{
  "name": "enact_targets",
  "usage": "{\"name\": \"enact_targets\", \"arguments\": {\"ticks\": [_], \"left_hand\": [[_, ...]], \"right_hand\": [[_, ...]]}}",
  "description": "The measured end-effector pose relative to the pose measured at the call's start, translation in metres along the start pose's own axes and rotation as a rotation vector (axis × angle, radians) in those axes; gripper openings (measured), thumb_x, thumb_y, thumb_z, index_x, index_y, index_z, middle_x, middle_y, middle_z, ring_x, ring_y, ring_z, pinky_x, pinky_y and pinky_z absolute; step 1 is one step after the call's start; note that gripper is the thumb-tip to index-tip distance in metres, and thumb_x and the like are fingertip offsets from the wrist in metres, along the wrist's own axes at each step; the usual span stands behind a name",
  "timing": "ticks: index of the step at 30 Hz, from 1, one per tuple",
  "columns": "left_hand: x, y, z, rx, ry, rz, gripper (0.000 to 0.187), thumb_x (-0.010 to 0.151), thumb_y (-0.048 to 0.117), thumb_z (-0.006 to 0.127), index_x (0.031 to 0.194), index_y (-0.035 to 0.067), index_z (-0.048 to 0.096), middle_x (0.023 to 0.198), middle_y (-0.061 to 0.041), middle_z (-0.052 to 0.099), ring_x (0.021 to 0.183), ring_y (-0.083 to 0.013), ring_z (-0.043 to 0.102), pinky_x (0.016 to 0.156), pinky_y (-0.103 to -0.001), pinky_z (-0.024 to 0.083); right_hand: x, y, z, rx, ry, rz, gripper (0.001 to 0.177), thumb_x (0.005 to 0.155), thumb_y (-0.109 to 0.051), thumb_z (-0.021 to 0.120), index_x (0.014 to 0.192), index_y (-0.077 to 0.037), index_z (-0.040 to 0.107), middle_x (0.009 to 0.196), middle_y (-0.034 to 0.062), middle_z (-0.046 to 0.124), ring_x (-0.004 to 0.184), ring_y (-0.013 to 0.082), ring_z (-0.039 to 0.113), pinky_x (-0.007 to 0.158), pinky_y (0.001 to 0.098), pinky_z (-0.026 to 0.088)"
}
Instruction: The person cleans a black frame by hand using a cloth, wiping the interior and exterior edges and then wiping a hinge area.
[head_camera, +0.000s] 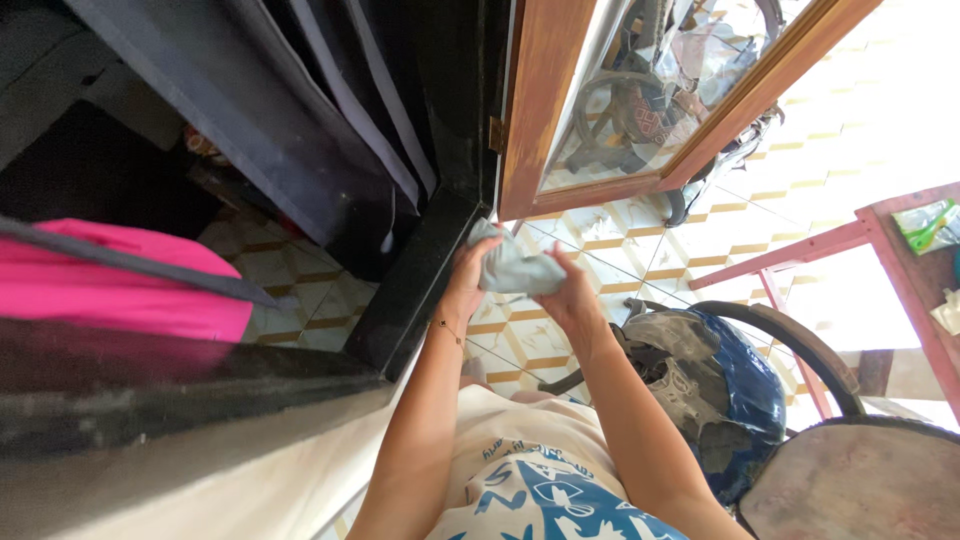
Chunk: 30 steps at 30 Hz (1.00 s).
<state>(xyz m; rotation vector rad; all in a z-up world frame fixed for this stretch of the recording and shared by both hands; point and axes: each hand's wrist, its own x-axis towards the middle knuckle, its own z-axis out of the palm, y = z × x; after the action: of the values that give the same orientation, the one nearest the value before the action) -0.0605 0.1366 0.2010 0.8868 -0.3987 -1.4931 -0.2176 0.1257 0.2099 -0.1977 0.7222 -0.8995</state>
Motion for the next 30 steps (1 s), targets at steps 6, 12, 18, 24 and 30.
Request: {"name": "enact_targets", "arguments": {"ticks": [6, 12, 18, 24, 30], "left_hand": [[-0.053, -0.009, 0.037, 0.254, 0.057, 0.008, 0.038, 0.085, 0.037, 0.049, 0.105, 0.007, 0.06, 0.092, -0.006, 0.054, 0.078, -0.0127, 0.051, 0.07, -0.024, 0.043], [-0.078, -0.022, 0.03, 0.207, 0.232, -0.105, 0.051, 0.076, 0.036, 0.053, 0.12, 0.016, 0.038, 0.104, -0.006, 0.049, 0.094, -0.0171, 0.049, 0.075, -0.035, 0.043], [-0.106, -0.025, 0.034, 0.68, 0.453, -0.091, 0.058, 0.072, 0.044, 0.058, 0.119, 0.017, 0.038, 0.11, -0.017, 0.039, 0.098, -0.0237, 0.044, 0.076, -0.035, 0.043], [-0.081, -0.035, 0.005, 0.731, 0.351, -0.039, 0.044, 0.074, 0.041, 0.057, 0.098, 0.004, 0.056, 0.093, -0.017, 0.062, 0.08, -0.0228, 0.061, 0.065, -0.034, 0.05], [-0.013, -0.04, -0.052, 0.214, 0.434, -0.269, 0.037, 0.076, 0.036, 0.051, 0.103, 0.011, 0.054, 0.095, -0.007, 0.056, 0.082, -0.0194, 0.055, 0.062, -0.038, 0.046]], "right_hand": [[-0.047, 0.006, -0.007, -0.363, -0.124, 0.145, 0.028, 0.08, -0.016, 0.051, 0.102, 0.002, 0.052, 0.099, 0.012, 0.055, 0.088, 0.0191, 0.055, 0.078, 0.032, 0.044], [-0.075, 0.002, 0.002, -0.314, -0.015, -0.092, 0.02, 0.079, -0.011, 0.05, 0.097, -0.001, 0.051, 0.092, 0.007, 0.055, 0.085, 0.0159, 0.054, 0.076, 0.0299, 0.044], [-0.071, 0.028, -0.002, -0.107, -0.118, -0.182, 0.016, 0.087, -0.014, 0.048, 0.094, 0.001, 0.049, 0.089, 0.0079, 0.053, 0.083, 0.0175, 0.053, 0.073, 0.03, 0.045], [-0.028, 0.055, -0.005, -0.77, -0.061, -0.311, 0.044, 0.063, 0.001, 0.056, 0.106, -0.005, 0.045, 0.095, 0.0108, 0.053, 0.084, 0.0185, 0.053, 0.07, 0.0279, 0.044], [-0.011, 0.05, 0.036, -1.163, 0.293, -0.29, 0.049, 0.064, -0.015, 0.071, 0.107, -0.012, 0.049, 0.093, 0.0128, 0.056, 0.085, 0.0208, 0.054, 0.074, 0.0301, 0.044]]}}
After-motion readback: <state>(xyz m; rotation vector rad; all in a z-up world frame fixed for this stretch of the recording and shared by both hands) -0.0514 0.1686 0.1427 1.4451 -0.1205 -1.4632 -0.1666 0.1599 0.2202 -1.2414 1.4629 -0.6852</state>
